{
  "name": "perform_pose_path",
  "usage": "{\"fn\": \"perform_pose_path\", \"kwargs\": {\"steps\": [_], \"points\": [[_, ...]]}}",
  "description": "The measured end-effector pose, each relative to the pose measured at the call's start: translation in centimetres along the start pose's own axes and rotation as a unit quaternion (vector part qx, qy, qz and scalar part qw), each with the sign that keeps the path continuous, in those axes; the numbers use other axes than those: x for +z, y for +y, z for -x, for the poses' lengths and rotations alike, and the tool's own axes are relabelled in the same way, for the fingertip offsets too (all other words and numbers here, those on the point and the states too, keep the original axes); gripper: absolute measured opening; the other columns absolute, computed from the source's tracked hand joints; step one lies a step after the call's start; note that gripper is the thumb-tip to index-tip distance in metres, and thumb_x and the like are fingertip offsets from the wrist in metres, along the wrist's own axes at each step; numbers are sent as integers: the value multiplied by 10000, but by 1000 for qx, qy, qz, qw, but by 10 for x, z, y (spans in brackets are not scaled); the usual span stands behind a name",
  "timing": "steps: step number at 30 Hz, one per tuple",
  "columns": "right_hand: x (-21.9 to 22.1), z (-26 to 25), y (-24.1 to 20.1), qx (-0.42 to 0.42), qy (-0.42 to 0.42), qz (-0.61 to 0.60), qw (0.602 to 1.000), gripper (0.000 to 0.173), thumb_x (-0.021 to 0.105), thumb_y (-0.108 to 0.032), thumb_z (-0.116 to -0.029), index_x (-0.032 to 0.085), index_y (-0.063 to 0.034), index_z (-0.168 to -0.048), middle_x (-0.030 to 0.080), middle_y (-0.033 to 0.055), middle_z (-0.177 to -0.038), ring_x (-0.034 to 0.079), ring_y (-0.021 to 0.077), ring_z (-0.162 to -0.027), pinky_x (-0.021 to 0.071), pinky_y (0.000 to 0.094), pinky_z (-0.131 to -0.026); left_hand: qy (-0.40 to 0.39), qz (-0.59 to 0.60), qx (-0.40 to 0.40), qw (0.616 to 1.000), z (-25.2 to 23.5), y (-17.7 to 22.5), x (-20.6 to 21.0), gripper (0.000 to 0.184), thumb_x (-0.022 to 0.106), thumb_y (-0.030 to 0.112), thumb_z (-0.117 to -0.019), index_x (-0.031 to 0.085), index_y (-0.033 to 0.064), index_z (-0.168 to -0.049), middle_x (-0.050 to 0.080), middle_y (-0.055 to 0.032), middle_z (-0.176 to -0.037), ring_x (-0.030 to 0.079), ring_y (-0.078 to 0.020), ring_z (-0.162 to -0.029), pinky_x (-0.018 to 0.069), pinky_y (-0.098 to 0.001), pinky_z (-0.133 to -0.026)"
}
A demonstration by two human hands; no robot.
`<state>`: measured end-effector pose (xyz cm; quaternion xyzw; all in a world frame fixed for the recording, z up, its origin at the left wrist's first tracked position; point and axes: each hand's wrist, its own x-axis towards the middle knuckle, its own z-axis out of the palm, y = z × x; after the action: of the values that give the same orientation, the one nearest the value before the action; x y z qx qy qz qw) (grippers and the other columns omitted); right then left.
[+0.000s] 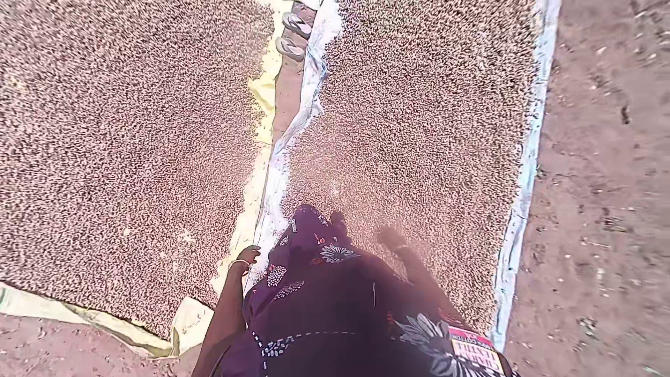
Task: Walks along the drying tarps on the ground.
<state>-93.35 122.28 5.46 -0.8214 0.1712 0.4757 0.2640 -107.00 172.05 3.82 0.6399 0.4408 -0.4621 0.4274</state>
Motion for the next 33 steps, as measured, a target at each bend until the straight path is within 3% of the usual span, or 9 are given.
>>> {"fn": "perform_pose_path", "kwargs": {"steps": [5, 11, 16, 19, 21, 26, 28, 30, 33], "points": [[-91, -8, -66, -10, 82, -74, 994, 363, 536, -187, -1068, 587, -64, -1406, 683, 199, -1288, 695, 322, -1121, 527, 505, -987, -6, -29, 51, 998, 7, 128, -44, 442, 497, 152, -1066, 465, 73, -1500, 509, -249, -1475, 511, -430, -1329, 423, -631, -1030], [-112, -19, -22, 83, 93, -100, 987, 336, 566, -169, -1054, 629, -37, -1357, 696, 226, -1250, 700, 360, -1099, 527, 544, -974, 11, -50, 55, 997, -15, 220, -80, 439, 497, 164, -1070, 470, 80, -1501, 496, -245, -1490, 516, -425, -1323, 429, -624, -1019], [-98, -28, 14, 179, 0, -132, 975, 342, 583, -179, -1062, 633, 30, -1328, 656, 256, -1321, 645, 373, -1221, 485, 526, -1066, 1, -72, 45, 996, -22, 297, -70, 432, 504, 163, -1069, 480, 76, -1492, 520, -239, -1467, 528, -409, -1308, 434, -604, -1018], [-122, -38, 4, 111, -91, -13, 990, 397, 503, -266, -1087, 680, 22, -1294, 678, 252, -1301, 645, 369, -1234, 488, 505, -1054, -9, -90, 45, 995, -28, 359, -61, 429, 499, 140, -1064, 482, 64, -1486, 537, -231, -1454, 537, -394, -1306, 442, -585, -1021], [-165, -51, -26, 168, -131, -58, 975, 388, 482, -208, -1110, 610, 35, -1385, 601, 258, -1420, 561, 355, -1351, 392, 479, -1149, -10, -107, 48, 993, -34, 407, -56, 431, 490, 136, -1065, 479, 59, -1488, 538, -226, -1457, 535, -388, -1315, 439, -579, -1033], [-238, -91, 10, 298, 67, -408, 861, 375, 479, -172, -1098, 534, 13, -1419, 641, 256, -1317, 671, 349, -1121, 538, 520, -915, -22, -205, 54, 977, -29, 558, -50, 441, 493, 139, -1056, 478, 43, -1486, 539, -233, -1455, 538, -377, -1319, 429, -545, -1066], [-292, -83, 38, 339, 114, -423, 833, 396, 480, -228, -1106, 520, -3, -1429, 641, 243, -1317, 673, 337, -1110, 543, 513, -891, -18, -243, 93, 965, -37, 632, -49, 437, 484, 145, -1064, 479, 29, -1485, 545, -236, -1451, 543, -366, -1328, 416, -521, -1104], [-343, -57, 83, 371, 148, -366, 841, 401, 508, -199, -1097, 541, 45, -1413, 611, 285, -1367, 644, 393, -1190, 506, 565, -976, 8, -231, 134, 964, -35, 691, -48, 409, 476, 138, -1078, 492, 14, -1467, 559, -251, -1420, 556, -382, -1290, 422, -533, -1075], [-420, -2, 117, 377, 231, -353, 825, 432, 483, -198, -1092, 487, 34, -1455, 543, 287, -1428, 613, 349, -1201, 510, 525, -967, 33, -181, 168, 969, -41, 736, -46, 382, 493, 161, -1080, 524, 51, -1444, 583, -239, -1396, 581, -401, -1249, 445, -583, -1025]]}}
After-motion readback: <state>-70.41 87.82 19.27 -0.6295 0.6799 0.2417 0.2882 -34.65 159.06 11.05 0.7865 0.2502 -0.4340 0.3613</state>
